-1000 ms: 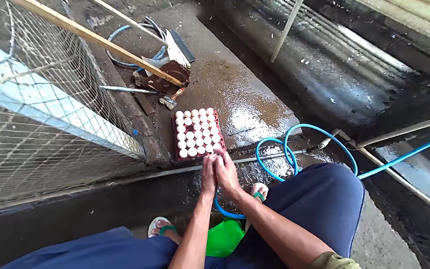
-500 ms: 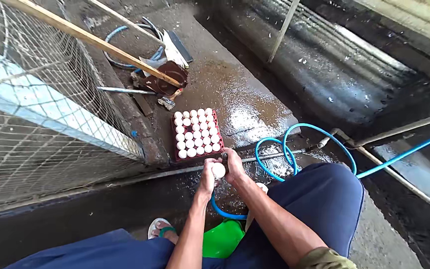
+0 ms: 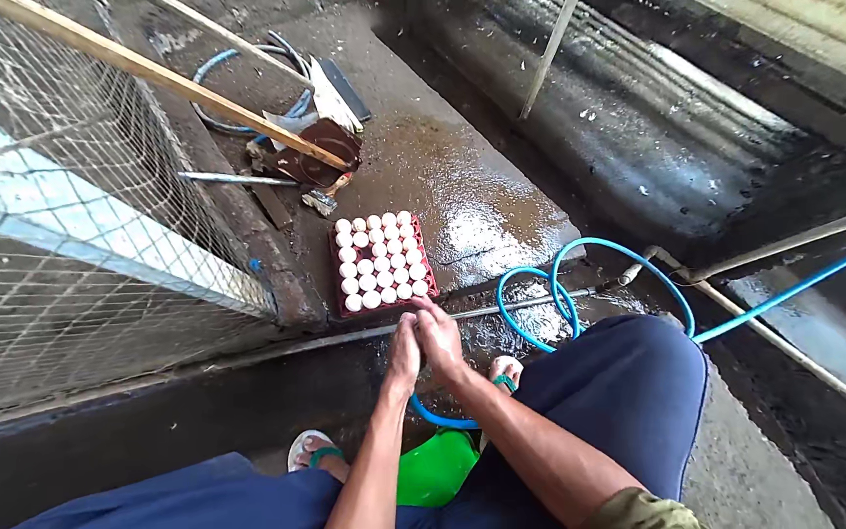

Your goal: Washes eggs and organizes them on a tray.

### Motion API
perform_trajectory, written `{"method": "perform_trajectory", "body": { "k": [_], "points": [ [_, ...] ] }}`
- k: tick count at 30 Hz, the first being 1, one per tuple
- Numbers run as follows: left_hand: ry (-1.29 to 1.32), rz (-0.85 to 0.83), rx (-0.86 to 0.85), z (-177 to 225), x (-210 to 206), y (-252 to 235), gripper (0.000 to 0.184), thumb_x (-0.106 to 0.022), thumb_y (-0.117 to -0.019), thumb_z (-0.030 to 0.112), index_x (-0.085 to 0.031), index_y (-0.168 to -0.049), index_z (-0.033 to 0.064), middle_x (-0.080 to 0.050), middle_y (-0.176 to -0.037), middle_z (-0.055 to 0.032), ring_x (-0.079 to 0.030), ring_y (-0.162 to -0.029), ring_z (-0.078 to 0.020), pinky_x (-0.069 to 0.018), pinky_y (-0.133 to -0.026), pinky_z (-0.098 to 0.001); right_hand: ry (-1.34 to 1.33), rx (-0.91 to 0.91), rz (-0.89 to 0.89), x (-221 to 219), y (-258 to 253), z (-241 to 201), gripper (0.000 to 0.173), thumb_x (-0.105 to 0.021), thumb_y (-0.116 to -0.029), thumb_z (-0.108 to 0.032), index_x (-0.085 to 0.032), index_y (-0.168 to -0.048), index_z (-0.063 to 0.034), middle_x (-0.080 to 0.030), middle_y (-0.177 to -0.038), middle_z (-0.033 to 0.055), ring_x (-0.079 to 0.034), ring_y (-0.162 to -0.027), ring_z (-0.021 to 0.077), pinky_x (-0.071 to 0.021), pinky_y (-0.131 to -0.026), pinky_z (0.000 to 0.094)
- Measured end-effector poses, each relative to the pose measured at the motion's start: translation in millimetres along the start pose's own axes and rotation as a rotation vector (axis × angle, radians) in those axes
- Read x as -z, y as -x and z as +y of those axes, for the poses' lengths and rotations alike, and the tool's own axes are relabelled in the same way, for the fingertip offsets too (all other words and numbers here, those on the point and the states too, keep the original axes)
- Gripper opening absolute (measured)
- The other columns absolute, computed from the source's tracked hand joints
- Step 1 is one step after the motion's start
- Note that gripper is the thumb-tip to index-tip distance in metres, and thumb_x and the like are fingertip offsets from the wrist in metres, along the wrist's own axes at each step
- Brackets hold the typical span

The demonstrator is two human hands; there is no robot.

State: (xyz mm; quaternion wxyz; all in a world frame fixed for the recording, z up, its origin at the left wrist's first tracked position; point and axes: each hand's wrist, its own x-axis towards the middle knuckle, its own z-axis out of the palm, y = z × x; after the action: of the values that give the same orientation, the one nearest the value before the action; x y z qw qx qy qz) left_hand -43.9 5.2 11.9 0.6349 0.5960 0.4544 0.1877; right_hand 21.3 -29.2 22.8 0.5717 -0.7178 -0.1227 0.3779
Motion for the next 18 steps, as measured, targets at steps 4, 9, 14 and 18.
{"method": "perform_trajectory", "body": {
  "k": [4, 9, 14, 18],
  "points": [
    [0.019, 0.063, -0.055, 1, 0, 0, 0.044, -0.025, -0.1096, 0.014, -0.058, -0.122, -0.0125, -0.062, -0.119, -0.0246, -0.059, -0.112, -0.0244, -0.045, -0.102, -0.0397, 0.032, 0.045, -0.006, -7, 12, 3, 0.046, -0.035, -0.108, -0.02, -0.051, -0.145, 0.0019, -0.056, -0.143, 0.0238, -0.053, -0.133, 0.0296, -0.0426, -0.112, 0.0472],
    [0.076, -0.025, 0.051, 2, -1, 1, 0.053, -0.019, -0.1123, 0.027, -0.059, -0.127, -0.0034, -0.063, -0.116, -0.0161, -0.06, -0.107, -0.0183, -0.0488, -0.095, -0.0382, -0.038, -0.037, 0.039, -1, -8, 0, 0.037, -0.044, -0.1059, -0.018, -0.058, -0.138, -0.0029, -0.064, -0.128, 0.0193, -0.062, -0.114, 0.0267, -0.0504, -0.095, 0.0483],
    [0.066, 0.009, 0.029, 3, 2, 1, 0.047, -0.023, -0.1117, 0.021, -0.058, -0.126, -0.0075, -0.062, -0.119, -0.019, -0.058, -0.109, -0.0195, -0.0464, -0.099, -0.0381, 0.022, 0.082, 0.003, -6, 8, 6, 0.043, -0.04, -0.1048, -0.016, -0.058, -0.14, 0.0005, -0.054, -0.147, 0.0215, -0.051, -0.137, 0.0284, -0.0411, -0.114, 0.047],
    [0.037, 0.037, 0.038, 3, 0, 1, 0.049, -0.023, -0.1114, 0.022, -0.061, -0.122, -0.0075, -0.064, -0.113, -0.0193, -0.06, -0.106, -0.0219, -0.0479, -0.096, -0.0406, 0.017, -0.032, 0.035, -5, -1, 2, 0.041, -0.039, -0.108, -0.02, -0.055, -0.141, -0.0008, -0.062, -0.132, 0.0224, -0.06, -0.121, 0.03, -0.048, -0.101, 0.0504]
  ]
}}
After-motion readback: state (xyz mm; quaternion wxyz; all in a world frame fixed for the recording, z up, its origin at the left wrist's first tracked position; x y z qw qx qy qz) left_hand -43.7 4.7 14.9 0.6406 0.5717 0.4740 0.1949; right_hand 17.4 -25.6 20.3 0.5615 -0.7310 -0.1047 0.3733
